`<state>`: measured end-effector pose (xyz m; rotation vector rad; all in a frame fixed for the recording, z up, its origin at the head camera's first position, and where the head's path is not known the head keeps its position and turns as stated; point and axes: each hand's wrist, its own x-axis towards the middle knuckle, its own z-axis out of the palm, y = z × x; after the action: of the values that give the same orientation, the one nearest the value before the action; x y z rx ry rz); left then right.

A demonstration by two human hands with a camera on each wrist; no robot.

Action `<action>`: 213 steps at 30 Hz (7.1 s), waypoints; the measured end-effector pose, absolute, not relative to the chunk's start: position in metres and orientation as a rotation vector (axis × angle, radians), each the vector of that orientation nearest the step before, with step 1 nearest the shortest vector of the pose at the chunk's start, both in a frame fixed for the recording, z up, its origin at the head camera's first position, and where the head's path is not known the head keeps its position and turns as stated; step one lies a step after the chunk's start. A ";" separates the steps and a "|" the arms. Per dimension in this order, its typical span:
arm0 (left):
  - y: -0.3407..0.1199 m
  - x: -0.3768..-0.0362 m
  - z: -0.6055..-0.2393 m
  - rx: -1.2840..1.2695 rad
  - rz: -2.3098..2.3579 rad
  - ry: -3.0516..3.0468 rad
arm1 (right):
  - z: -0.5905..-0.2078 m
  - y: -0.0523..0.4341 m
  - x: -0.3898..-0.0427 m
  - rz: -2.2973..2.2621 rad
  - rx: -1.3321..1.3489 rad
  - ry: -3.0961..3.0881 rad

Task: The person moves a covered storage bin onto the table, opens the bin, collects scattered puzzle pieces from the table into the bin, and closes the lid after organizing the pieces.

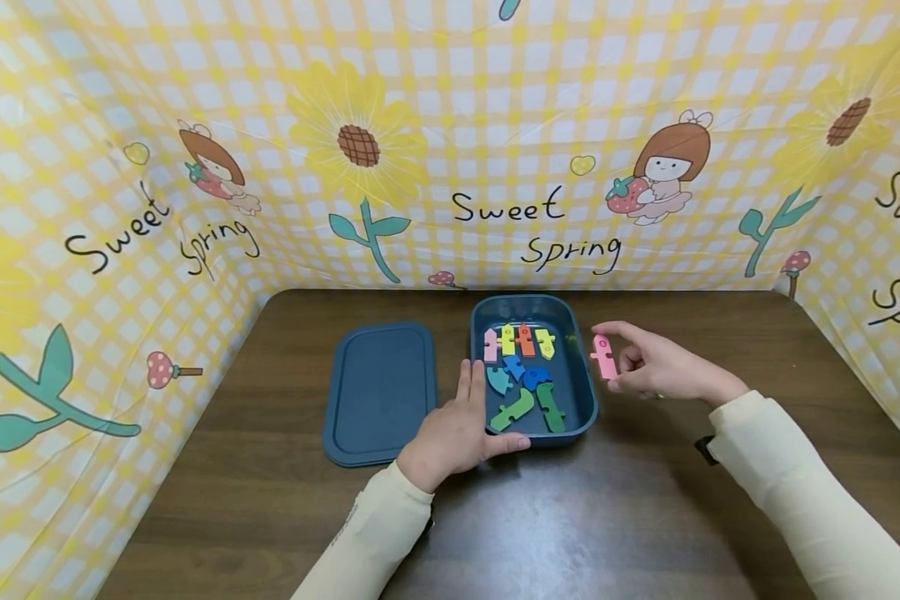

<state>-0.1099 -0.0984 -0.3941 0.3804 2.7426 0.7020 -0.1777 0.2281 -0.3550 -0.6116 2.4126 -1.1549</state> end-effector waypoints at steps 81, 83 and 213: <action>-0.096 -0.110 -0.391 0.378 0.625 2.745 | -0.372 0.191 -0.206 -0.940 -0.439 2.270; -0.096 -0.110 -0.391 0.376 0.620 2.746 | -0.373 0.191 -0.207 -0.931 -0.441 2.277; -0.096 -0.111 -0.394 0.368 0.760 2.679 | -0.382 0.304 -0.171 -0.977 -0.333 2.786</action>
<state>-0.1113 -0.0960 -0.3943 0.3682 2.6795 0.7596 -0.1706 0.3044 -0.3822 -0.3329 2.7856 -0.9769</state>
